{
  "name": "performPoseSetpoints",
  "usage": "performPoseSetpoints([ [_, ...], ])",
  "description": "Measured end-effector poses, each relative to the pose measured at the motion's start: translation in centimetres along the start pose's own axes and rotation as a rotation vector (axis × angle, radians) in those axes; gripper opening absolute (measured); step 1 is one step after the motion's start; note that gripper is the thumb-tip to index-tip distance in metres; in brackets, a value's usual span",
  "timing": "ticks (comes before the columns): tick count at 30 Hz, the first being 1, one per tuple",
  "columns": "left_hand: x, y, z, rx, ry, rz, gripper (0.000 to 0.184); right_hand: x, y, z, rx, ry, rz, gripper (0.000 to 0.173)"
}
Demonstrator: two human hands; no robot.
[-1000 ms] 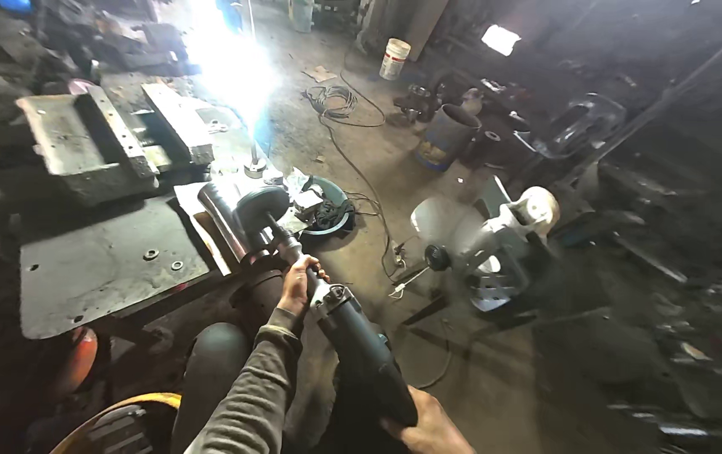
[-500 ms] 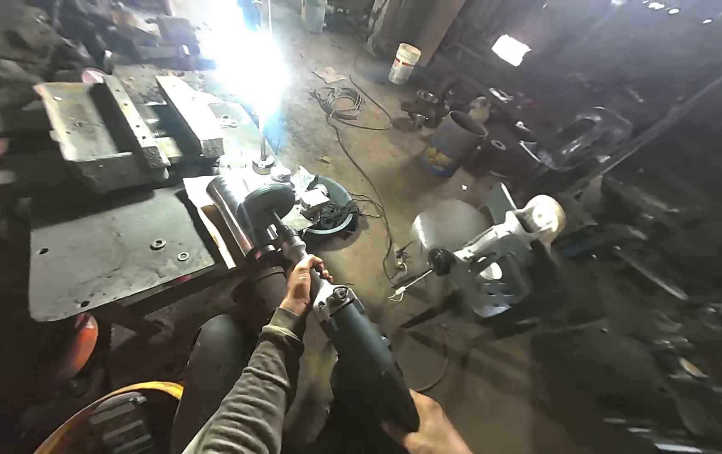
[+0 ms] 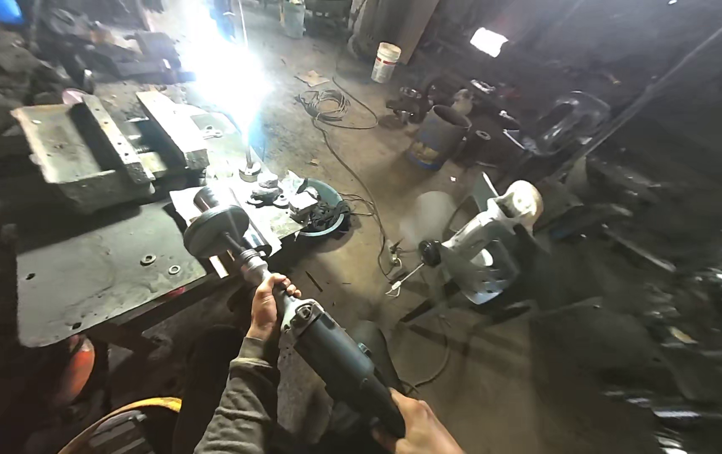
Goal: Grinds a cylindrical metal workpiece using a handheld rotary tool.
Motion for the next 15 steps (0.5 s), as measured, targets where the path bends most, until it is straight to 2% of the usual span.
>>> performPoseSetpoints([
  [8, -1.3, -2.5, 1.4, -0.079, 0.055, -0.052, 0.029, -0.3, 0.3, -0.9, -0.045, -0.03, -0.029, 0.056],
  [15, -4.4, -3.8, 4.0, -0.121, 0.138, -0.152, 0.018, -1.4, 0.2, -2.6, -0.203, -0.066, -0.069, 0.052],
])
Point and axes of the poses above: each hand's wrist, its own x-axis away from the middle knuckle, its own y-axis out of the back of the hand, z = x × y, the point moved 1 cm from there along -x, towards the middle knuckle, and after that the axes turned 11 degrees about x, right-handed, at the moved point
